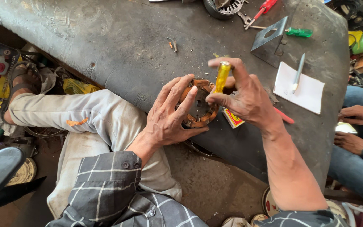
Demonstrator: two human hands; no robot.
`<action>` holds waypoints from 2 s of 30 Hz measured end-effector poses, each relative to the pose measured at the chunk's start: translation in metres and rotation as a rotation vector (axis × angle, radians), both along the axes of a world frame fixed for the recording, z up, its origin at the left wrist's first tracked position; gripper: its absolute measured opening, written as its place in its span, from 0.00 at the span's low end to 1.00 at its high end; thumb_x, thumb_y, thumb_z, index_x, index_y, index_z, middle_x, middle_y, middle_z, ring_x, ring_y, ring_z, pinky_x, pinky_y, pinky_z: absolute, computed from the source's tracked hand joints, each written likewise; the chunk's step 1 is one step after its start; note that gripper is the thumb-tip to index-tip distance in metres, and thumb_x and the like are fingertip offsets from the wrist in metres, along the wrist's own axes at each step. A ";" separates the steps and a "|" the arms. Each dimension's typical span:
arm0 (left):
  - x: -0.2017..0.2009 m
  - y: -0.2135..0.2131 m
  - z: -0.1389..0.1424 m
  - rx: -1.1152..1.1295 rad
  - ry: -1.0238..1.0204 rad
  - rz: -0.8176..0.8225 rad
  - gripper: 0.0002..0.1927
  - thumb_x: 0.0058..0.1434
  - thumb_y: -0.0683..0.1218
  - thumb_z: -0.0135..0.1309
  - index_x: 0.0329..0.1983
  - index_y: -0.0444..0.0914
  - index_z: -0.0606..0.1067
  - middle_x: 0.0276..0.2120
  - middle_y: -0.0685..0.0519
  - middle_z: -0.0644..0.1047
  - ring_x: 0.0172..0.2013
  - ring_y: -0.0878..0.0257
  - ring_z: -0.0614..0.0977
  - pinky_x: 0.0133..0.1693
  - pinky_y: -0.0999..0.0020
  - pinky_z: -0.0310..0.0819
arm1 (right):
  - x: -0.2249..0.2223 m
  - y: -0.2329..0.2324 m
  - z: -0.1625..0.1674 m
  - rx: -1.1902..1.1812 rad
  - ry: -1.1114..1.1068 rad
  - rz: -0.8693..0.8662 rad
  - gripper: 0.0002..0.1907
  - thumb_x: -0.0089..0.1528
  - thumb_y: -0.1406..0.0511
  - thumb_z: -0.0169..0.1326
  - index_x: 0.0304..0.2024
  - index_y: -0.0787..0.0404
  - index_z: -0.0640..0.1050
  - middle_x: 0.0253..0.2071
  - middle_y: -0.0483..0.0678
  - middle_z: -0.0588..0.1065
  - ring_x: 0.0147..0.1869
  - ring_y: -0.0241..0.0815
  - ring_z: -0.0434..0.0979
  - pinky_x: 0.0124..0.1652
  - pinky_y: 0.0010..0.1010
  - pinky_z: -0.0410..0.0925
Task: The person uses a yellow-handled screwdriver to pry and adjust copper windings on a motor stator held in their left hand. They repeatedly press and lift the windings while rotating the stator to access different slots.
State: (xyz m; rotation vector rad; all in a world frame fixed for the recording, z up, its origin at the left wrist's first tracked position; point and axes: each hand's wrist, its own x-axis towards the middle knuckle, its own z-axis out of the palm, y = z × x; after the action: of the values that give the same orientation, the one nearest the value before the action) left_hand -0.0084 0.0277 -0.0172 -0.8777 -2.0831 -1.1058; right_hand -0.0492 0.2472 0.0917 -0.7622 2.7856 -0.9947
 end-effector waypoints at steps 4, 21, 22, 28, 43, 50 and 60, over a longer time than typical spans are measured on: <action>-0.001 0.001 -0.002 0.012 0.006 0.002 0.65 0.46 0.57 0.79 0.78 0.45 0.48 0.71 0.38 0.61 0.69 0.39 0.67 0.69 0.47 0.67 | 0.003 -0.005 -0.008 -0.100 0.233 0.149 0.46 0.63 0.49 0.63 0.75 0.55 0.55 0.39 0.50 0.82 0.45 0.45 0.86 0.46 0.33 0.75; -0.004 0.000 -0.003 0.030 0.024 0.007 0.77 0.47 0.57 0.79 0.82 0.50 0.31 0.71 0.38 0.62 0.68 0.39 0.69 0.69 0.47 0.66 | 0.002 -0.020 -0.006 -0.046 0.273 0.176 0.40 0.65 0.60 0.65 0.75 0.45 0.60 0.27 0.45 0.73 0.28 0.43 0.72 0.34 0.36 0.67; -0.004 0.000 -0.003 0.034 0.024 0.004 0.77 0.47 0.56 0.80 0.82 0.50 0.31 0.71 0.39 0.62 0.68 0.39 0.69 0.69 0.47 0.66 | 0.001 -0.021 -0.006 -0.035 0.264 0.173 0.40 0.64 0.60 0.66 0.75 0.45 0.61 0.26 0.45 0.73 0.27 0.42 0.72 0.33 0.36 0.67; -0.005 0.000 -0.006 0.040 0.021 0.016 0.77 0.45 0.56 0.80 0.82 0.49 0.32 0.70 0.38 0.62 0.67 0.38 0.69 0.68 0.47 0.67 | -0.002 -0.027 -0.005 0.009 0.266 0.165 0.41 0.62 0.59 0.68 0.74 0.44 0.63 0.26 0.45 0.72 0.26 0.40 0.72 0.32 0.34 0.68; -0.005 -0.005 0.010 0.007 -0.171 0.056 0.73 0.43 0.61 0.78 0.79 0.33 0.42 0.63 0.46 0.72 0.62 0.46 0.74 0.66 0.54 0.68 | -0.019 -0.007 -0.046 -0.372 0.004 -0.067 0.33 0.66 0.52 0.62 0.69 0.57 0.73 0.24 0.39 0.73 0.28 0.30 0.75 0.30 0.23 0.69; -0.004 -0.006 0.021 -0.031 -0.188 0.058 0.70 0.43 0.59 0.77 0.78 0.34 0.45 0.64 0.46 0.71 0.64 0.45 0.73 0.67 0.54 0.67 | -0.029 0.007 -0.054 -0.670 -0.166 0.085 0.32 0.64 0.59 0.67 0.62 0.61 0.65 0.37 0.43 0.75 0.42 0.31 0.77 0.43 0.23 0.73; 0.000 -0.008 0.023 -0.080 -0.220 0.089 0.68 0.44 0.61 0.76 0.77 0.33 0.48 0.65 0.40 0.69 0.63 0.42 0.73 0.66 0.52 0.67 | -0.035 0.012 -0.055 -0.646 -0.383 0.246 0.30 0.63 0.63 0.67 0.56 0.55 0.60 0.41 0.47 0.79 0.48 0.35 0.82 0.48 0.29 0.77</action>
State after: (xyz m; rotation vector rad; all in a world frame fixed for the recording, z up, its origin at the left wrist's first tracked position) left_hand -0.0081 0.0200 0.0054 -0.7199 -2.3370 -1.1206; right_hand -0.0842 0.2594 0.0365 -0.8294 1.9892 -1.7848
